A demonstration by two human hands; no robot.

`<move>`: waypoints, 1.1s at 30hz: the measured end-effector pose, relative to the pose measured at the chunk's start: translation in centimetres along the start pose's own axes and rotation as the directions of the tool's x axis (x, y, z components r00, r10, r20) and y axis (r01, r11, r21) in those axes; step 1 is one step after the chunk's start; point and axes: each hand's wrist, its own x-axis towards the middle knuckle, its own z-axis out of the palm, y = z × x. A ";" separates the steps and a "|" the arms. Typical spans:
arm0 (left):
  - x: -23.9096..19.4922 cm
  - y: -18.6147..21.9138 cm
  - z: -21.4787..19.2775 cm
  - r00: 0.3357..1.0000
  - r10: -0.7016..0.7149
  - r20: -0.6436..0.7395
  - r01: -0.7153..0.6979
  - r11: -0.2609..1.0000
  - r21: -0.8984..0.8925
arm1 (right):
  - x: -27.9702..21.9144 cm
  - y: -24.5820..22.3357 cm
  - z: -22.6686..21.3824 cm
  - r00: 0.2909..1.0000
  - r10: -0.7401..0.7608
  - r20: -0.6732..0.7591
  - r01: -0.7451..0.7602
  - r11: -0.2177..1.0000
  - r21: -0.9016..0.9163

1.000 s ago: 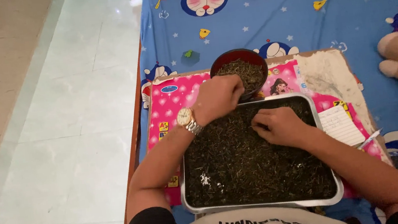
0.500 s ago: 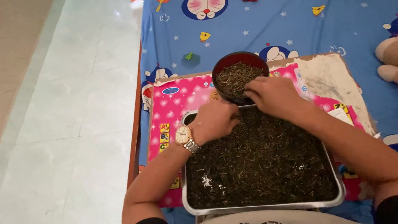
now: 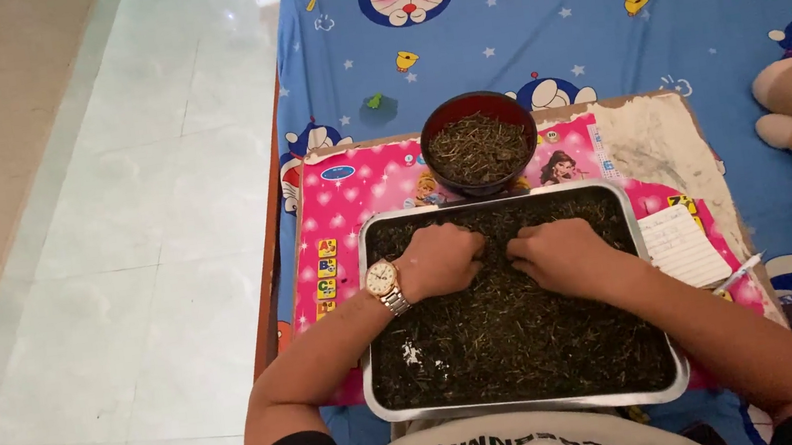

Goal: Sorting dried tea leaves by hand to remove stems and impurities into a separate bowl.

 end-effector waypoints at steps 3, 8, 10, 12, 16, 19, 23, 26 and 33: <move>-0.4 0.5 -0.1 0.999 0.012 -0.032 -0.012 1.000 0.015 | -0.1 0.0 0.4 0.998 -0.050 -0.045 0.051 0.998 0.036; -0.1 -0.2 0.3 0.995 -0.059 -0.080 0.050 0.993 -0.110 | -0.1 0.2 0.4 0.997 -0.048 -0.057 0.051 0.997 0.057; -0.1 -0.7 0.6 0.996 -0.054 -0.075 0.046 0.993 -0.108 | -0.1 0.5 0.5 0.998 -0.046 -0.051 0.049 0.997 0.059; -0.3 -1.1 0.5 0.996 -0.053 -0.071 0.045 0.993 -0.106 | 0.0 0.5 0.4 0.998 -0.048 -0.044 0.051 0.997 0.060; -1.1 -1.0 -0.8 0.998 -0.052 -0.041 0.048 0.995 -0.091 | -0.3 -0.5 -1.2 0.993 -0.071 -0.094 0.081 0.991 0.105; -1.3 -0.8 -1.0 0.999 -0.052 -0.017 0.051 0.998 -0.030 | -0.4 -0.8 -2.0 0.992 -0.088 -0.087 0.103 0.977 0.185; -0.8 -0.5 -2.1 1.000 -0.016 0.014 0.015 0.998 0.055 | -0.2 -0.4 -0.8 0.991 -0.119 -0.068 0.131 0.967 0.219; 0.1 -0.1 -4.1 0.997 -0.016 -0.072 0.018 1.000 0.023 | 0.0 0.0 0.2 0.986 -0.137 -0.101 0.156 0.963 0.220; 5.1 -2.8 -7.3 0.847 0.024 -0.531 -0.094 0.990 -0.105 | 0.2 0.7 1.0 0.986 -0.126 -0.105 0.148 0.962 0.231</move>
